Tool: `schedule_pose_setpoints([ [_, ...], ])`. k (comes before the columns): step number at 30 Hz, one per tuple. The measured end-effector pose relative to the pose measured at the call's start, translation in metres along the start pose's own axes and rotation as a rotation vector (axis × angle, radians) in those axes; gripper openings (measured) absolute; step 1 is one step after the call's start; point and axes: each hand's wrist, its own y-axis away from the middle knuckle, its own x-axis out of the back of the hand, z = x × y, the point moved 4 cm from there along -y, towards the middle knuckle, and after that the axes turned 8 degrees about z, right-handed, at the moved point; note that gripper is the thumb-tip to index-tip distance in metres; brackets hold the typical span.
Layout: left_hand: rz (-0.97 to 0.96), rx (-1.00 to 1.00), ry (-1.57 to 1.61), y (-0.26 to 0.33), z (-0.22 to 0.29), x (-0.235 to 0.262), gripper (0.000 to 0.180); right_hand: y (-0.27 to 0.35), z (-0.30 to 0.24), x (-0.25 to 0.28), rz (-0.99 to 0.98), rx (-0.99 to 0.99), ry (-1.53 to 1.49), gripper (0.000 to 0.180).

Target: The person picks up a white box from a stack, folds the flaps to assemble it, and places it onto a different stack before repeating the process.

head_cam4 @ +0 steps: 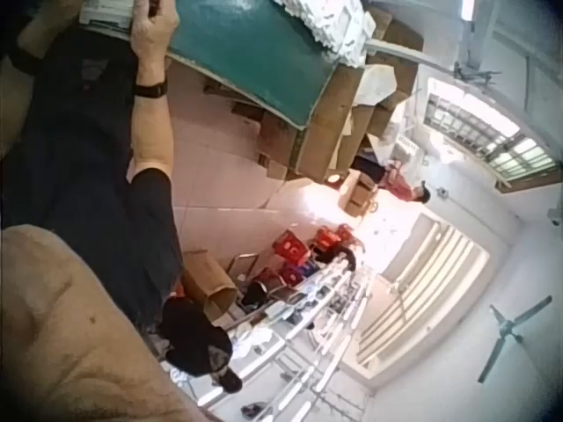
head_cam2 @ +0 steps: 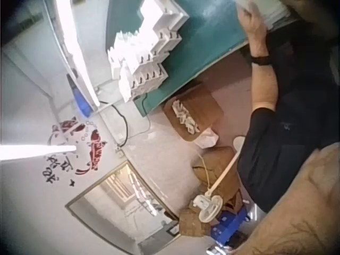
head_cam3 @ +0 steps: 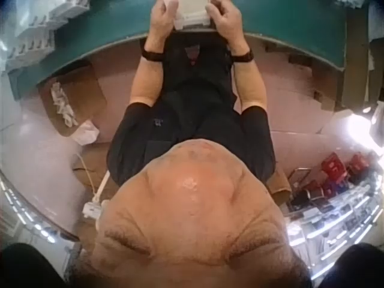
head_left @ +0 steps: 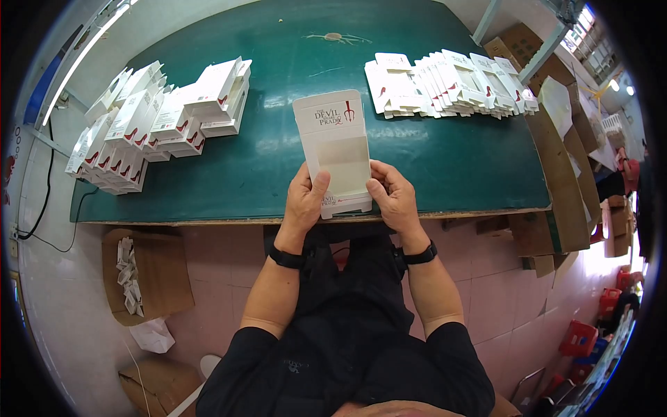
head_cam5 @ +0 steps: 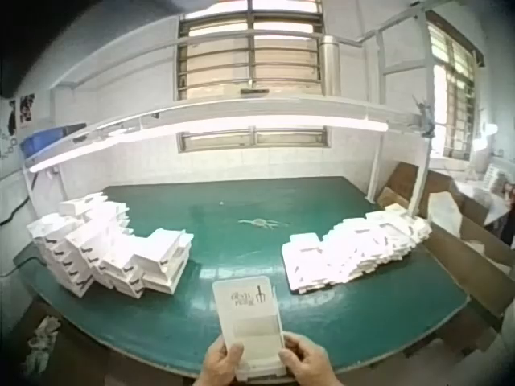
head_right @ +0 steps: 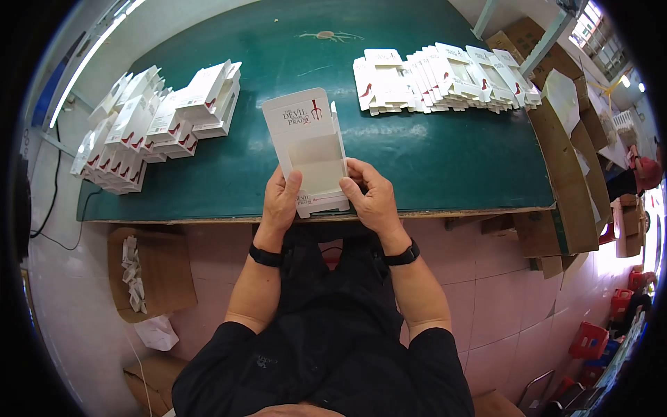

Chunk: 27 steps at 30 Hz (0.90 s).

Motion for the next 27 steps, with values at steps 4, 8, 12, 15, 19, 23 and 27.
schedule_pose_setpoints([
  [4, 0.000, 0.009, 0.004, -0.0012, -0.0006, 0.0002, 0.051, -0.0015, -0.0009, -0.0001, -0.001, 0.000, -0.011, 0.039],
  [8, -0.002, 0.007, 0.005, -0.0023, 0.0003, -0.0002, 0.051, -0.0028, -0.0003, -0.0002, 0.003, 0.007, 0.004, 0.039],
  [12, -0.006, -0.010, -0.010, -0.0010, 0.0023, -0.0005, 0.051, -0.0022, 0.0009, 0.0007, 0.001, 0.009, 0.023, 0.040],
  [15, -0.011, -0.012, -0.020, 0.0001, 0.0028, 0.0010, 0.050, -0.0007, 0.0023, 0.0000, 0.003, 0.006, 0.026, 0.040],
  [19, -0.015, -0.002, -0.026, 0.0023, 0.0016, 0.0023, 0.050, 0.0022, 0.0034, -0.0006, 0.011, 0.001, 0.026, 0.040],
  [23, -0.001, -0.009, -0.021, 0.0000, -0.0020, 0.0018, 0.049, -0.0006, -0.0024, -0.0011, 0.033, 0.004, 0.015, 0.039],
  [27, 0.005, 0.020, -0.054, -0.0039, -0.0039, 0.0030, 0.049, -0.0035, -0.0035, 0.0007, 0.036, 0.009, 0.070, 0.038],
])
